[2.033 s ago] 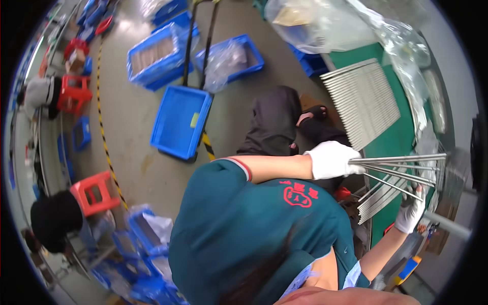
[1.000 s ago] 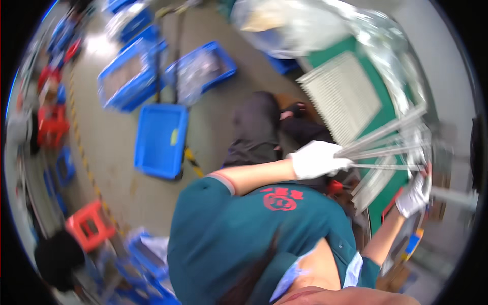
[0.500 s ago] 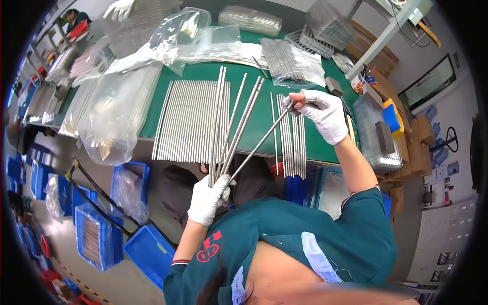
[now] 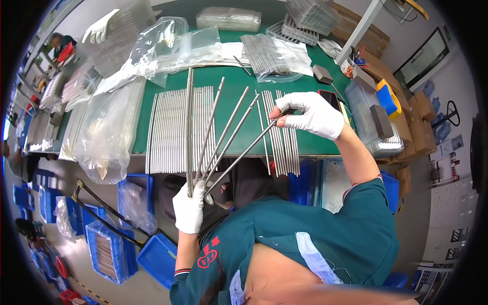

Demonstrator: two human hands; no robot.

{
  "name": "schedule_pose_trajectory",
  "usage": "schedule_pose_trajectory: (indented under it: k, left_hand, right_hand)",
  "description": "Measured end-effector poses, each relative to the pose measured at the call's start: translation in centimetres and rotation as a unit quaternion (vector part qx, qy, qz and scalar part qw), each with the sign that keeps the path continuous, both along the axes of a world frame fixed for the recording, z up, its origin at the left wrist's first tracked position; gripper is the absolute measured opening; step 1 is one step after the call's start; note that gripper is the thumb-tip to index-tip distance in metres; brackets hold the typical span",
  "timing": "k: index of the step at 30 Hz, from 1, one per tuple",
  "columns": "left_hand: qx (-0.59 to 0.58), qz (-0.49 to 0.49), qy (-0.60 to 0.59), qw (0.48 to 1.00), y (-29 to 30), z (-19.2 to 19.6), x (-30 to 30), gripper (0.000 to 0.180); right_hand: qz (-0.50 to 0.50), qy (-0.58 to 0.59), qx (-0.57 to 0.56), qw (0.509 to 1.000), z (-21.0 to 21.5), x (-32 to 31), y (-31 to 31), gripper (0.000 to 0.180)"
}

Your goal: Inspecting and sorting long thin metal rods at a manufacturing workbench.

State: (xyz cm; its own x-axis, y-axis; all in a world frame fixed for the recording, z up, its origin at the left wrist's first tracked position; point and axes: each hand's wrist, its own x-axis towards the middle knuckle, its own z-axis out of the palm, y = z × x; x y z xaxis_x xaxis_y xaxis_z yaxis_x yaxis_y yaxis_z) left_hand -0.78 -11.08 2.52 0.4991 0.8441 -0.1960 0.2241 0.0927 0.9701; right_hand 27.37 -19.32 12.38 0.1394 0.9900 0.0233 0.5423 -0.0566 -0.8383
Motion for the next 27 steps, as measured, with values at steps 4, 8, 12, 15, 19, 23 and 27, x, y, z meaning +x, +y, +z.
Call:
schedule_pose_trajectory:
  k: [4, 8, 12, 15, 19, 23, 27]
  left_hand:
    - [0.007, 0.003, -0.009, 1.000, 0.1, 0.0, -0.2, 0.024]
    - [0.044, 0.017, 0.020, 0.999, 0.3, 0.2, -0.5, 0.023]
    - [0.068, 0.018, 0.025, 0.997, 0.4, 0.4, -0.9, 0.022]
    - [0.062, 0.018, 0.013, 0.998, 0.3, 0.5, -0.9, 0.020]
    - [0.086, 0.007, 0.027, 0.996, 0.3, 0.1, -1.1, 0.018]
    - [0.123, 0.010, 0.038, 0.992, 0.4, -0.4, -1.5, 0.018]
    - [0.120, -0.003, 0.049, 0.992, 0.7, -0.2, -1.7, 0.018]
  right_hand:
    - [-0.011, 0.034, 0.003, 0.999, -0.1, -0.1, -0.4, 0.018]
    - [-0.050, 0.034, 0.030, 0.998, 0.6, 0.3, -0.5, 0.016]
    - [-0.092, 0.042, 0.077, 0.992, 0.7, 0.8, -0.3, 0.016]
    - [-0.018, -0.021, 0.104, 0.994, 0.3, 0.3, 0.4, 0.017]
    - [-0.009, -0.039, 0.064, 0.997, 0.5, 0.2, 0.6, 0.016]
    - [0.009, -0.038, 0.059, 0.997, 0.6, 0.3, 0.5, 0.014]
    - [0.060, -0.135, 0.113, 0.983, 0.5, 0.6, 0.3, 0.013]
